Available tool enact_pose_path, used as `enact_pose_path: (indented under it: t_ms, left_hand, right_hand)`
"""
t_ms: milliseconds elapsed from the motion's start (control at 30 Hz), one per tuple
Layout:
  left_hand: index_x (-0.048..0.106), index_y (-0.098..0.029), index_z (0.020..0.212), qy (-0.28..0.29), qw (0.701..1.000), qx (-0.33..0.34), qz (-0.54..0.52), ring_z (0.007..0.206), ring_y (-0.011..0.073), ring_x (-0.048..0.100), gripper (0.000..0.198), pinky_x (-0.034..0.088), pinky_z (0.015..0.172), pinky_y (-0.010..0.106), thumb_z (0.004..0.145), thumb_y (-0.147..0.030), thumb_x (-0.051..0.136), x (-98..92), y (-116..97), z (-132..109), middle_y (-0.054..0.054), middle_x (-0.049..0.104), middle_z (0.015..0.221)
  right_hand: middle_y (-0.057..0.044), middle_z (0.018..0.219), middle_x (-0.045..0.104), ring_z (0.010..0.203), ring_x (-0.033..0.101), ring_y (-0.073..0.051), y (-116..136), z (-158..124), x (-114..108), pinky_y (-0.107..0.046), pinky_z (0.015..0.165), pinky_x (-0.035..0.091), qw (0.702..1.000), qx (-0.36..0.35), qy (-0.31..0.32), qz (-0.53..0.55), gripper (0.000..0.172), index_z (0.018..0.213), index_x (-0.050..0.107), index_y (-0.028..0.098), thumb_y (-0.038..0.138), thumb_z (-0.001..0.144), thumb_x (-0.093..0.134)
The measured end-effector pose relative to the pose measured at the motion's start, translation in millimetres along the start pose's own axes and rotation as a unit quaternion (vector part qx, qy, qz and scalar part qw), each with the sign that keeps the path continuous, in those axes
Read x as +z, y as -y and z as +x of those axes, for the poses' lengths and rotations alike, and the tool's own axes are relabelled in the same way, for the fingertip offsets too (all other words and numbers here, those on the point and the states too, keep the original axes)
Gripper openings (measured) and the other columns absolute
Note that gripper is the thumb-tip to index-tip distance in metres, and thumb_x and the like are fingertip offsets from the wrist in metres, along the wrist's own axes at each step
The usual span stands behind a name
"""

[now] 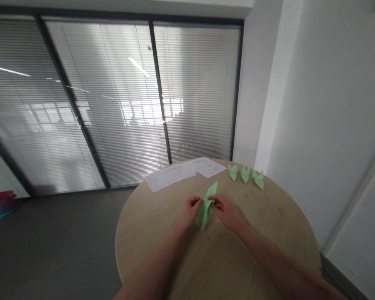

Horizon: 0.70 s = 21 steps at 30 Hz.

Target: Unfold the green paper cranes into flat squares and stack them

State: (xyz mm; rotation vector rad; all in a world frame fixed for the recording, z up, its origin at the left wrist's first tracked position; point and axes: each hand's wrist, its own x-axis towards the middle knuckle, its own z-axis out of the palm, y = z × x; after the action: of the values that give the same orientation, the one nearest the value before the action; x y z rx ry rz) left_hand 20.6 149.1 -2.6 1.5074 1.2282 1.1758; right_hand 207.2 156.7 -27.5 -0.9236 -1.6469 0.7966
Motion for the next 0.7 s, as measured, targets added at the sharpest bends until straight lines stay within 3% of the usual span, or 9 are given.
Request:
enact_pose_path:
  t_ms: [167, 333, 500, 700]
  left_hand:
    - [0.067, -0.018, 0.074, -0.002, 1.000, -0.012, -0.020, 0.059, 0.0169, 0.055, 0.049, 0.046, 0.057, 0.030, 0.075, -0.066, 0.073, -0.9, 0, -2, 0.003, 0.060, 0.064]
    - [0.067, -0.019, 0.073, -0.019, 1.000, 0.013, -0.017, 0.060, 0.0193, 0.056, 0.047, 0.045, 0.056, 0.032, 0.079, -0.066, 0.070, -1.5, 1, -2, 0.005, 0.062, 0.063]
    - [0.069, -0.021, 0.074, -0.017, 0.999, 0.027, 0.021, 0.057, 0.0191, 0.054, 0.041, 0.042, 0.053, 0.032, 0.081, -0.061, 0.070, -0.8, 7, 1, 0.004, 0.063, 0.063]
    - [0.071, -0.020, 0.072, -0.024, 0.998, 0.045, 0.043, 0.057, 0.0175, 0.054, 0.035, 0.040, 0.053, 0.030, 0.083, -0.054, 0.071, -0.4, 6, 0, 0.004, 0.063, 0.062]
  right_hand:
    - [-0.004, 0.096, 0.069, 0.085, 0.065, -0.019, 8, -1, -1, -0.033, 0.079, 0.052, 0.999, -0.031, -0.001, -0.023, 0.026, 0.095, 0.072, 0.025, 0.017, 0.077, 0.055]
    - [-0.005, 0.101, 0.069, 0.089, 0.064, -0.020, 7, -1, 0, -0.033, 0.080, 0.052, 0.998, -0.042, 0.006, -0.041, 0.029, 0.099, 0.072, 0.025, 0.016, 0.079, 0.053]
    - [-0.004, 0.097, 0.067, 0.089, 0.063, -0.020, -2, 1, 1, -0.033, 0.079, 0.051, 1.000, -0.016, 0.005, -0.004, 0.025, 0.091, 0.068, 0.024, 0.017, 0.073, 0.053]
    - [-0.001, 0.078, 0.062, 0.078, 0.060, -0.019, -9, 4, 4, -0.031, 0.073, 0.051, 0.992, 0.055, 0.029, 0.110, 0.010, 0.075, 0.057, 0.022, 0.021, 0.065, 0.056]
